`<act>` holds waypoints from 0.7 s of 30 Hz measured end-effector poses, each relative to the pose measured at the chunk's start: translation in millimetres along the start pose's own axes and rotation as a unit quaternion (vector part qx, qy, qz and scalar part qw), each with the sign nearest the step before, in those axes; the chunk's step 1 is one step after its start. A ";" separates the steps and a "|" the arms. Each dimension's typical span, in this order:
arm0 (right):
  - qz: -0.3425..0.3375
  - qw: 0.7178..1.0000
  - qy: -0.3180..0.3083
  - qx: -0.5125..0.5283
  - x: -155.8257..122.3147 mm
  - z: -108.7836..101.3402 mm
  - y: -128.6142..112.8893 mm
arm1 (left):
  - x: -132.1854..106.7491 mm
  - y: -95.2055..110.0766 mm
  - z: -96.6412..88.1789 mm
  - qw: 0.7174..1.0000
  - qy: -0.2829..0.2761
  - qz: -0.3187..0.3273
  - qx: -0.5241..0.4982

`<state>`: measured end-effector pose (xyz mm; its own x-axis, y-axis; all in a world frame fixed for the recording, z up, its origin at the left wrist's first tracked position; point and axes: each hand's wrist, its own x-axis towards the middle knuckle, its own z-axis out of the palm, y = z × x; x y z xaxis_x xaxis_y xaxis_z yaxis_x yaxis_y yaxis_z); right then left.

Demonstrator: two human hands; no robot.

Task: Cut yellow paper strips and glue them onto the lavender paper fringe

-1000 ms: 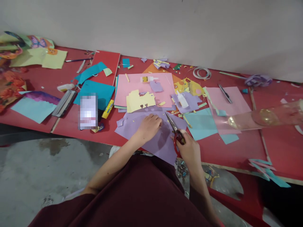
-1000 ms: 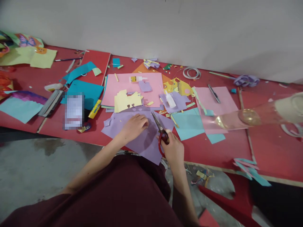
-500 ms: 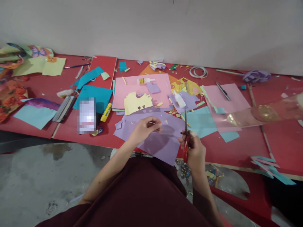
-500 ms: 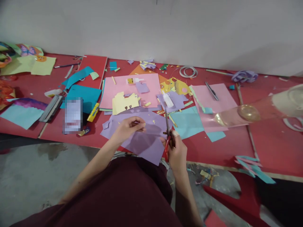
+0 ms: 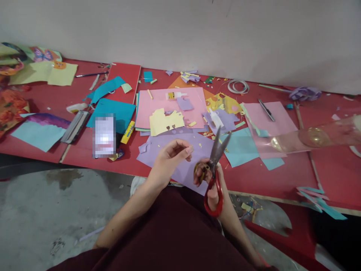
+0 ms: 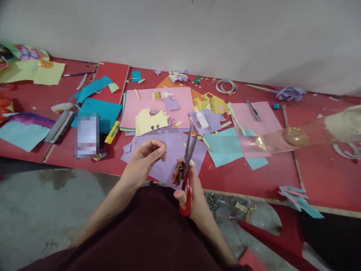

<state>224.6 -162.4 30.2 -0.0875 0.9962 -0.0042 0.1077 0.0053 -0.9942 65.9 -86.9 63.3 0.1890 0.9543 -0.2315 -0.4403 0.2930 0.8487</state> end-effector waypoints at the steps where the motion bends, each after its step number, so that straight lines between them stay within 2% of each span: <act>1: 0.003 1.000 -0.016 0.005 -0.6 2.0 -2.7 | -2.3 1.5 0.9 1.000 0.007 0.012 0.002; 8: 0.017 0.996 -0.084 -0.030 -3.4 12.4 -10.5 | -12.1 2.8 9.5 0.997 0.053 0.048 0.019; 16: 0.017 0.995 -0.064 -0.076 -7.6 18.8 -10.5 | -19.3 -3.7 17.0 0.991 0.107 0.073 0.027; 21: 0.018 0.994 -0.049 -0.095 -10.3 18.1 -9.1 | -22.0 -5.2 21.2 0.993 0.097 0.064 0.014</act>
<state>206.6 -174.4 37.4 -0.1744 0.9829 -0.0596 0.2962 -0.0054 -0.9551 82.7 -110.7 74.1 -0.0413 0.9776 -0.2062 -0.4238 0.1698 0.8897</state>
